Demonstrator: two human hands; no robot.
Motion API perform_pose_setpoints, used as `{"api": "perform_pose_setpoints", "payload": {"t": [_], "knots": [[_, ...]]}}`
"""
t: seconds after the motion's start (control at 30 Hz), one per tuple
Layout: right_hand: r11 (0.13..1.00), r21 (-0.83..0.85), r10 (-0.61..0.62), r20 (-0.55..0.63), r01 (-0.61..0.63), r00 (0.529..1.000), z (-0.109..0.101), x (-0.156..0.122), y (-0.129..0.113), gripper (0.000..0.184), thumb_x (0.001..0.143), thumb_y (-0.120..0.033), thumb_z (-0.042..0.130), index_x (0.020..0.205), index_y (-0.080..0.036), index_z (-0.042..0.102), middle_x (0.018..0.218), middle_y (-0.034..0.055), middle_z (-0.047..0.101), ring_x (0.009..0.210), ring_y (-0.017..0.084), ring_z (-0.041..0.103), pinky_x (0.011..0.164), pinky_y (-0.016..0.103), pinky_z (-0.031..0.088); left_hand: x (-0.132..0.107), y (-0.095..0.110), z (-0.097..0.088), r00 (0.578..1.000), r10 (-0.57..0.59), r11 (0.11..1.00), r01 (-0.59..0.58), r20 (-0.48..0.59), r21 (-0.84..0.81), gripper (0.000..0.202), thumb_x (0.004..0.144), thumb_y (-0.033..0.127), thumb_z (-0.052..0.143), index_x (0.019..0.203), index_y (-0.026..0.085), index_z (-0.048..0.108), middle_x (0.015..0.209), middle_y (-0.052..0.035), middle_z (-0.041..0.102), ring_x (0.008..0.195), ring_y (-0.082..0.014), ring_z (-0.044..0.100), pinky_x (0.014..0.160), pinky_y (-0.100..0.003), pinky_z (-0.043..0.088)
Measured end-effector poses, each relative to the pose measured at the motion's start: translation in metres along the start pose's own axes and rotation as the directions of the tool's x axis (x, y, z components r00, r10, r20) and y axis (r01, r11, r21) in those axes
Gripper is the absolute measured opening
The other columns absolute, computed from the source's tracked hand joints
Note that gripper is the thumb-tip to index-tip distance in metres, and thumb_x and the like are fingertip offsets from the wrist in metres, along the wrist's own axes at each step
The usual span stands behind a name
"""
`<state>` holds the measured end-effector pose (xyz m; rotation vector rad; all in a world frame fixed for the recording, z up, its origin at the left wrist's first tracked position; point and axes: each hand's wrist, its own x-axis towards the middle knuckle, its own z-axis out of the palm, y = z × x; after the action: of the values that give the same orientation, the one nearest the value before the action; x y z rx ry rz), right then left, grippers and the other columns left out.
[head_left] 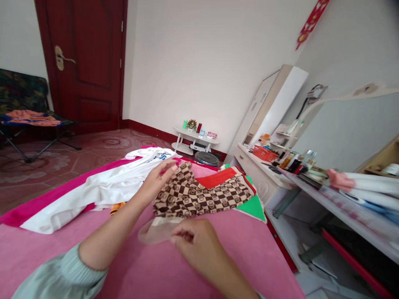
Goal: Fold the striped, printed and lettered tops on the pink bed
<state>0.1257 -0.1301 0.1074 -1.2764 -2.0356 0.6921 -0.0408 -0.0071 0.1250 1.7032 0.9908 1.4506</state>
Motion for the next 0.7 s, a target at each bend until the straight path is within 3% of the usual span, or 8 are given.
{"api": "perform_pose_setpoints", "payload": {"t": [0.07,0.17,0.27,0.37,0.43,0.5,0.6,0.7], "knots": [[0.999,0.026,0.04,-0.197,-0.036,0.98,-0.003,0.004,0.026,0.015,0.078,-0.019,0.053,0.079,-0.021,0.068,0.074,-0.0012,0.068,0.065,0.013,0.059,0.058,0.021,0.041,-0.01,-0.012,0.0,0.989,-0.026,0.97,-0.01,0.144,0.243,0.062,0.078,0.063,0.052,0.125,0.024,0.055,0.131,-0.0092,0.054,0.122,-0.0289,0.048,0.102,-0.044,0.038],[0.995,0.048,0.096,-0.508,-0.084,0.856,-0.017,0.01,0.09,0.021,0.078,-0.026,0.052,0.093,-0.019,0.066,0.095,0.0051,0.068,0.081,0.018,0.062,0.07,0.028,0.048,-0.039,-0.04,0.01,0.908,-0.198,0.817,-0.054,0.369,0.573,0.09,0.058,0.066,0.068,0.137,0.027,0.044,0.144,-0.0119,0.039,0.131,-0.0361,0.036,0.105,-0.047,0.033],[0.966,0.211,0.251,-0.645,-0.147,0.722,-0.028,0.004,0.154,0.029,0.072,-0.031,0.057,0.097,-0.019,0.064,0.099,0.0073,0.067,0.082,0.022,0.064,0.072,0.034,0.051,-0.065,-0.057,0.023,0.886,-0.302,0.661,-0.071,0.352,0.747,0.11,0.051,0.053,0.075,0.146,0.028,0.026,0.147,-0.0148,0.032,0.131,-0.0386,0.035,0.101,-0.047,0.036],[0.882,0.442,0.439,-0.646,-0.163,0.625,-0.035,-0.005,0.188,0.036,0.069,-0.036,0.059,0.1,-0.018,0.06,0.095,0.0079,0.068,0.069,0.02,0.065,0.06,0.033,0.053,-0.071,-0.056,0.034,0.917,-0.314,0.58,-0.019,0.245,0.814,0.099,0.062,0.04,0.068,0.147,0.021,0.021,0.133,-0.0177,0.048,0.115,-0.0338,0.053,0.09,-0.041,0.045],[0.866,0.478,0.46,-0.652,-0.144,0.603,-0.038,-0.008,0.194,0.039,0.069,-0.038,0.061,0.101,-0.017,0.06,0.095,0.0082,0.068,0.064,0.018,0.064,0.06,0.033,0.053,-0.064,-0.049,0.039,0.906,-0.353,0.553,0.0,0.235,0.833,0.078,0.066,0.036,0.063,0.138,0.017,0.039,0.117,-0.0172,0.06,0.102,-0.0327,0.061,0.082,-0.039,0.047],[0.873,0.469,0.443,-0.651,-0.132,0.616,-0.039,-0.008,0.192,0.039,0.067,-0.038,0.063,0.1,-0.016,0.06,0.094,0.0079,0.068,0.062,0.017,0.064,0.064,0.033,0.054,-0.052,-0.043,0.039,0.881,-0.396,0.534,-0.008,0.259,0.845,0.05,0.067,0.033,0.062,0.114,0.016,0.06,0.102,-0.0171,0.066,0.093,-0.0341,0.064,0.076,-0.04,0.049],[0.863,0.479,0.457,-0.613,-0.157,0.644,-0.041,-0.007,0.189,0.039,0.066,-0.039,0.063,0.097,-0.016,0.061,0.087,0.0068,0.069,0.06,0.018,0.064,0.063,0.033,0.053,-0.034,-0.038,0.027,0.885,-0.376,0.516,-0.047,0.275,0.855,0.024,0.065,0.026,0.063,0.086,0.016,0.068,0.096,-0.0176,0.068,0.094,-0.0372,0.063,0.079,-0.045,0.047],[0.854,0.491,0.472,-0.595,-0.171,0.651,-0.041,-0.007,0.192,0.037,0.064,-0.039,0.064,0.092,-0.014,0.063,0.079,0.0061,0.069,0.06,0.019,0.064,0.061,0.032,0.053,-0.024,-0.031,-0.001,0.915,-0.268,0.706,-0.026,0.301,0.708,0.023,0.062,0.024,0.064,0.084,0.02,0.068,0.098,-0.0111,0.068,0.1,-0.0332,0.061,0.087,-0.044,0.046]]}}
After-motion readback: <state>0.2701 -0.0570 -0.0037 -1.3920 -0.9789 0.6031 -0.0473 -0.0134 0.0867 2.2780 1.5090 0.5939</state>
